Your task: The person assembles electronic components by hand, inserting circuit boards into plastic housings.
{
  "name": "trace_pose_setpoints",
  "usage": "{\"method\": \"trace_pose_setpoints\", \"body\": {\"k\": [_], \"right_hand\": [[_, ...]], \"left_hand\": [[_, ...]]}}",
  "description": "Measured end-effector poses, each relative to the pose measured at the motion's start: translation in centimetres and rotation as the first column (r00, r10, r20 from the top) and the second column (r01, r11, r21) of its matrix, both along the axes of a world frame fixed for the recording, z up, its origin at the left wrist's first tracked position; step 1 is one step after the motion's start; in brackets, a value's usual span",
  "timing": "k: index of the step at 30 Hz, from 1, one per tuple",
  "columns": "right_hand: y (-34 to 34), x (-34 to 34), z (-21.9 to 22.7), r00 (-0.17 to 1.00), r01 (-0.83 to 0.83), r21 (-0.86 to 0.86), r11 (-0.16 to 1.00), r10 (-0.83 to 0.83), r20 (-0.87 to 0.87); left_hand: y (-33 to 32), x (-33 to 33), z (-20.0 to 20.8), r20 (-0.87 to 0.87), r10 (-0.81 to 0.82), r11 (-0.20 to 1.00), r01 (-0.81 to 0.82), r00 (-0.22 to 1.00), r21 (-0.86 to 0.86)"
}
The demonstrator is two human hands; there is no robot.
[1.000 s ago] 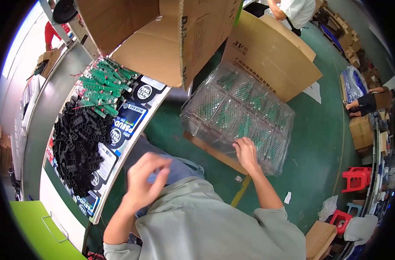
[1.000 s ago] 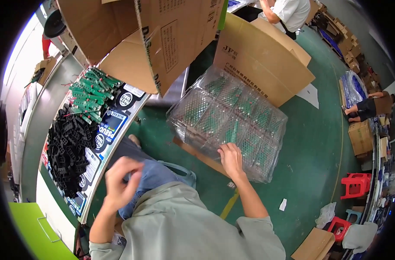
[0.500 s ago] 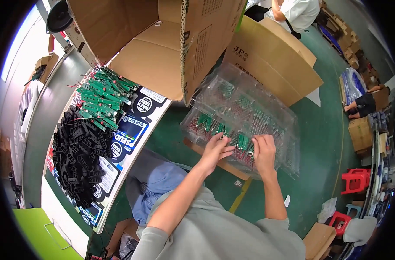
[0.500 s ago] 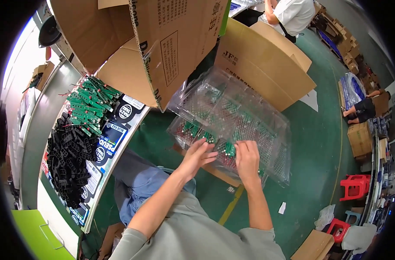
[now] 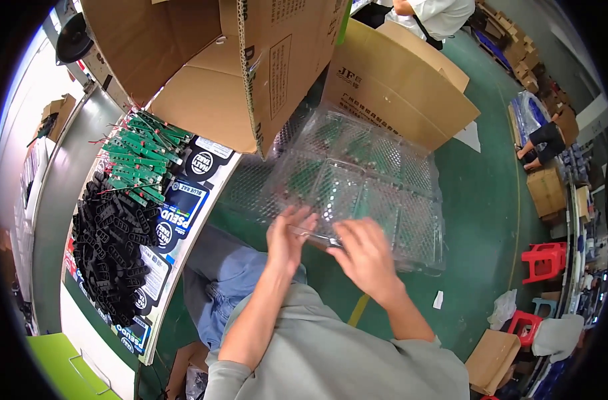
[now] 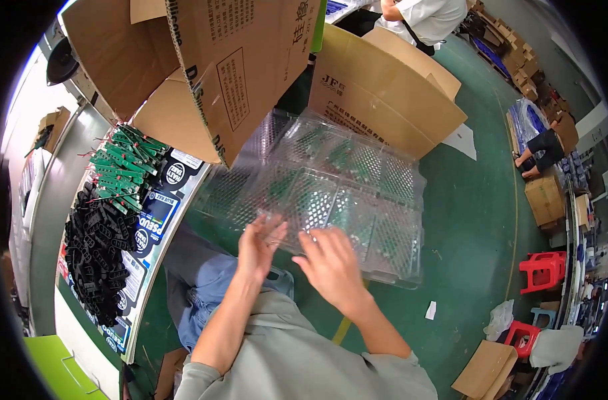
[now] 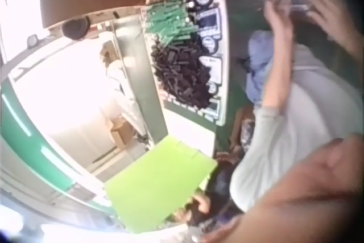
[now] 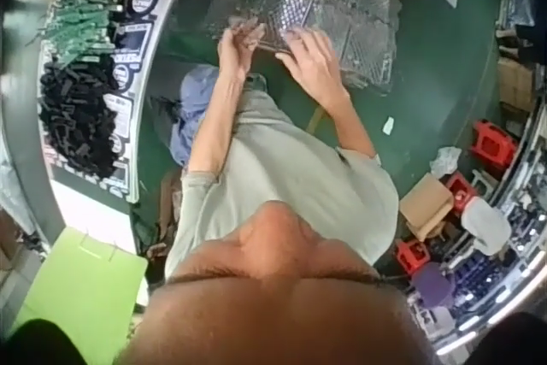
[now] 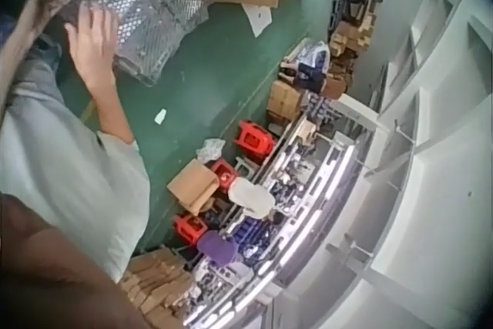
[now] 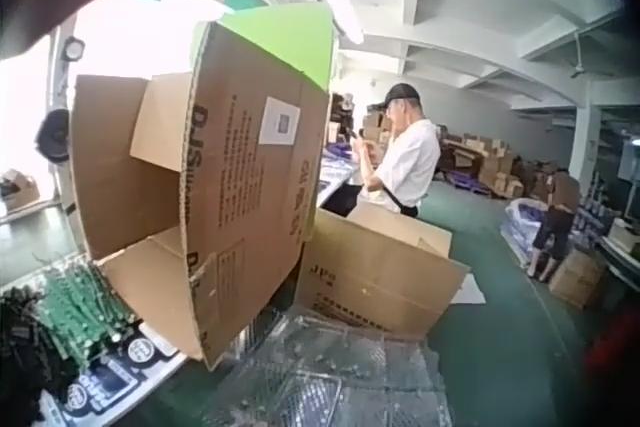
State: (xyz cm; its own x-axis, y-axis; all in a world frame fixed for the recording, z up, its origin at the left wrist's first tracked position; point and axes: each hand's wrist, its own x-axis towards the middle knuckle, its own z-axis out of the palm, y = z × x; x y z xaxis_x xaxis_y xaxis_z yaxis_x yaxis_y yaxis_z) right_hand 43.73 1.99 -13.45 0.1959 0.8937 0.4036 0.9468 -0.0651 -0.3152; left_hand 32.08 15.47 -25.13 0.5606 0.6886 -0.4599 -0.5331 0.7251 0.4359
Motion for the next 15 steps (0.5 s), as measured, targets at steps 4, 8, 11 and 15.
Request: {"method": "trace_pose_setpoints", "body": {"k": [4,8,11,15], "right_hand": [[-5.5,3.7,2.4,0.918,0.397,0.165,0.903,-0.393,-0.061],[-9.6,9.4,-1.2,0.71,0.704,0.201,0.681,-0.675,-0.2],[-10.0,10.4,-2.5,0.178,0.652,-0.208,0.729,-0.414,-0.893],[-8.7,9.3,-1.7,-0.083,0.316,-0.168,0.934,-0.15,-0.985]], "left_hand": [[2.7,-3.7,0.3,-0.11,-0.019,0.996,0.028,0.994,0.082],[4.9,-6.5,-0.7,-0.035,-0.01,0.999,0.011,0.999,0.05],[5.8,-8.1,-1.0,-0.114,-0.044,0.997,0.051,0.993,0.061],[6.9,-9.8,-1.2,-0.128,-0.046,0.997,0.054,0.991,0.058]]}}
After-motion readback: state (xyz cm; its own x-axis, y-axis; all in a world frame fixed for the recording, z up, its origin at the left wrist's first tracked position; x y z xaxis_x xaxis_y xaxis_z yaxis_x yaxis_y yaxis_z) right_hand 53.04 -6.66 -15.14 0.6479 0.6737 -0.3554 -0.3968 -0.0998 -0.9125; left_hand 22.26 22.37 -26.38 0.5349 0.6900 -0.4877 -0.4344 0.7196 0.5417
